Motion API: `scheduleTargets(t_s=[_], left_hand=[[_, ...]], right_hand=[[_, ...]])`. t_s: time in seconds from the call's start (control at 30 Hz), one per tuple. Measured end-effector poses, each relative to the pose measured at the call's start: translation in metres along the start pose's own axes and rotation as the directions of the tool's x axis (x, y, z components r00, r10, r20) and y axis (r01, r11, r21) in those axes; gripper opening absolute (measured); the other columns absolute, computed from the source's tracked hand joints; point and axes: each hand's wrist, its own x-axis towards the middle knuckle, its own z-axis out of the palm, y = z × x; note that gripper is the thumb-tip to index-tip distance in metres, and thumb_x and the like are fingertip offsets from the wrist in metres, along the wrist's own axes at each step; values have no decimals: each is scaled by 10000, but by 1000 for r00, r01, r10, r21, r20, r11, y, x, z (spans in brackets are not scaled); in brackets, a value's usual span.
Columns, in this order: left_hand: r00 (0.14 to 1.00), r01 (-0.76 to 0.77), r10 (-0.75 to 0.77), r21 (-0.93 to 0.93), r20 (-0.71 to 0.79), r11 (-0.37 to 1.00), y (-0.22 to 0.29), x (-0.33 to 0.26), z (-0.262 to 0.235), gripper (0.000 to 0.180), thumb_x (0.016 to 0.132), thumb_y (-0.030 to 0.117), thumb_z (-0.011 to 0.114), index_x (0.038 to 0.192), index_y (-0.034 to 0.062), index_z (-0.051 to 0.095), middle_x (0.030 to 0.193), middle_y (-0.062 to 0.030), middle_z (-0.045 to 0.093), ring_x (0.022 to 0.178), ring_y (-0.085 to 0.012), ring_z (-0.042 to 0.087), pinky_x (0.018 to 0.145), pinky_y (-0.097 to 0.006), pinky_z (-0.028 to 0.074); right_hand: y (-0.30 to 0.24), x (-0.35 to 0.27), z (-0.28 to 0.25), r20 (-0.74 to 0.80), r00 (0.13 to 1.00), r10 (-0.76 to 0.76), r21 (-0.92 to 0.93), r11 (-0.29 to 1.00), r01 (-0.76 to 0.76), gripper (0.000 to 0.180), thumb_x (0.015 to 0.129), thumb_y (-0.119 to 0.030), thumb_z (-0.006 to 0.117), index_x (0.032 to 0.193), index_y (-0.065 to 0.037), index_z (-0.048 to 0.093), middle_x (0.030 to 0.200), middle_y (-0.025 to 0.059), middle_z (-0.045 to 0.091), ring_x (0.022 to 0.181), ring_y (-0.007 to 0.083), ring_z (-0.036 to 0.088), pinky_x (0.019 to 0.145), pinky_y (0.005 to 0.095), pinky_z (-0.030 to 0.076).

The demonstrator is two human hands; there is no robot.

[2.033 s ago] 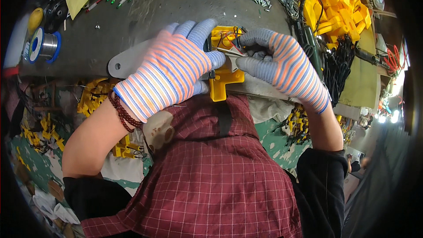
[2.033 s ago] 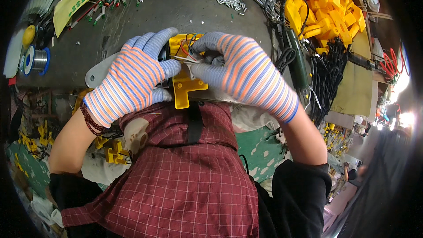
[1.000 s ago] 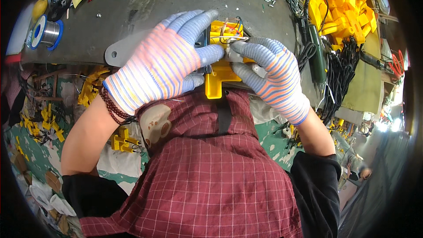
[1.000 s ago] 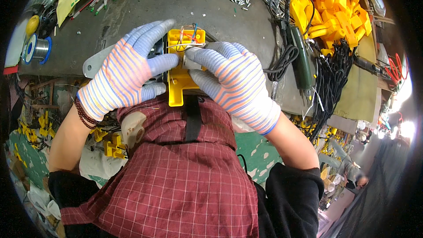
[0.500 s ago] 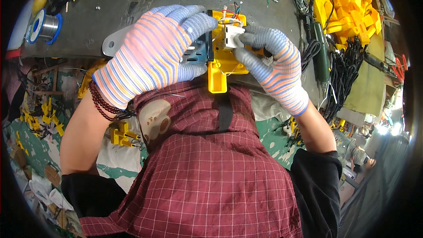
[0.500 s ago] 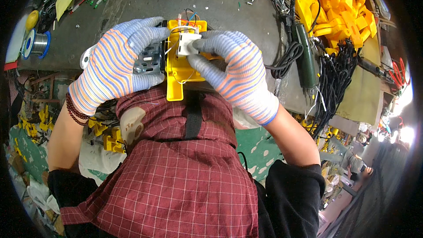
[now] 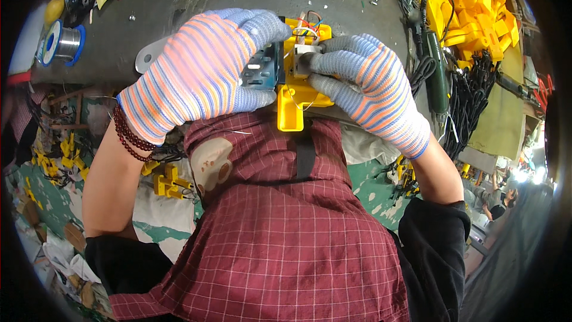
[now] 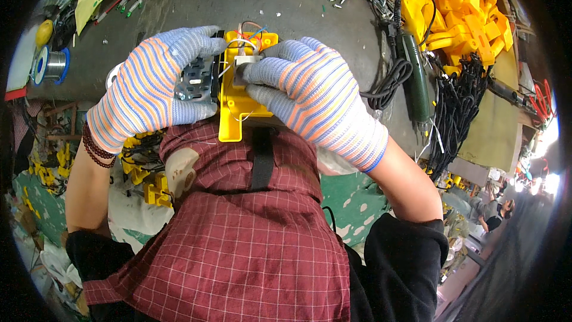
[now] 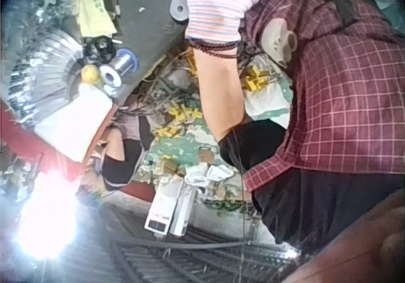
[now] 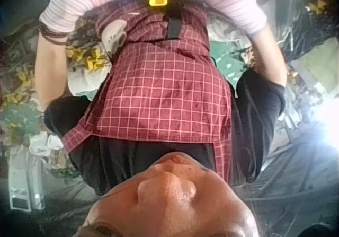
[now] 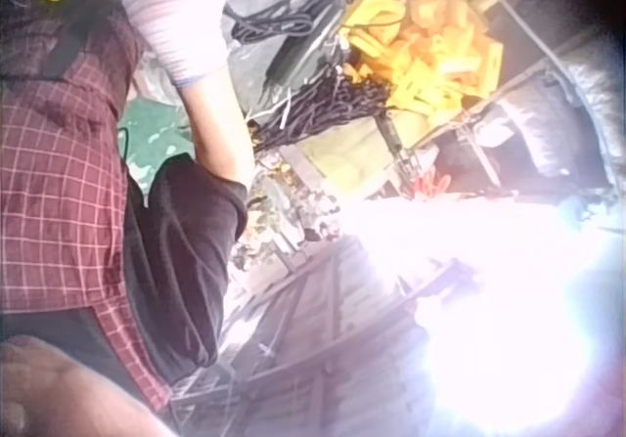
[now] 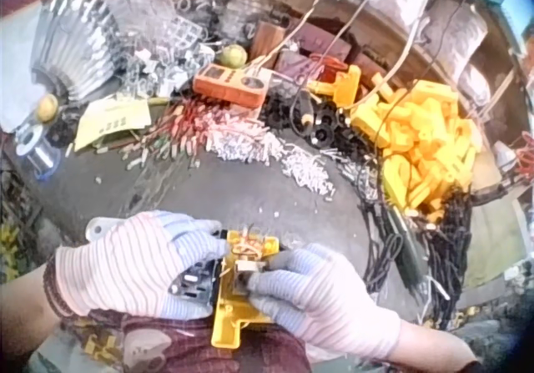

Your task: Assembling and soldering the internal components of a yellow power tool housing.

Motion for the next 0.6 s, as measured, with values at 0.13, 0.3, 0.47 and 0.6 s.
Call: scheduleTargets(t_s=[0.13, 0.3, 0.47, 0.6], left_hand=[[999, -36, 37, -39, 20, 999, 0, 1, -6, 753, 614, 320, 870, 1261, 72, 574, 1293, -211, 588, 1153, -398, 587, 997, -464, 470], [993, 70, -50, -196, 108, 978, 4, 21, -13, 713, 648, 365, 856, 1238, 64, 592, 1164, -195, 647, 1033, -397, 634, 871, -447, 519], [997, 66, -52, -283, 58, 957, 10, 26, -12, 653, 680, 182, 872, 1232, -12, 582, 1135, -191, 676, 1019, -294, 685, 909, -378, 535], [932, 355, -322, -613, 169, 706, 11, 17, -9, 566, 683, 151, 801, 1160, -54, 574, 1152, -213, 640, 1064, -313, 660, 946, -441, 515]], right_hand=[[0, 0, 1, 48, 997, 66, 99, 993, -70, 168, 801, -223, 712, 959, -164, 725, 846, 81, 650, 819, 325, 627, 752, 431, 500], [-7, -15, -26, -30, 999, 23, -199, 980, -29, 413, 728, -424, 743, 1067, -192, 700, 1109, 56, 642, 1073, 276, 589, 893, 444, 462], [15, -15, 11, -139, 967, -214, -165, 968, 191, 501, 646, -394, 769, 1047, -120, 645, 1060, 75, 627, 1026, 283, 605, 859, 438, 491], [15, 0, 15, -209, 923, -324, -152, 943, 296, 488, 635, -387, 754, 984, -70, 632, 931, 88, 637, 985, 285, 609, 873, 434, 472]])
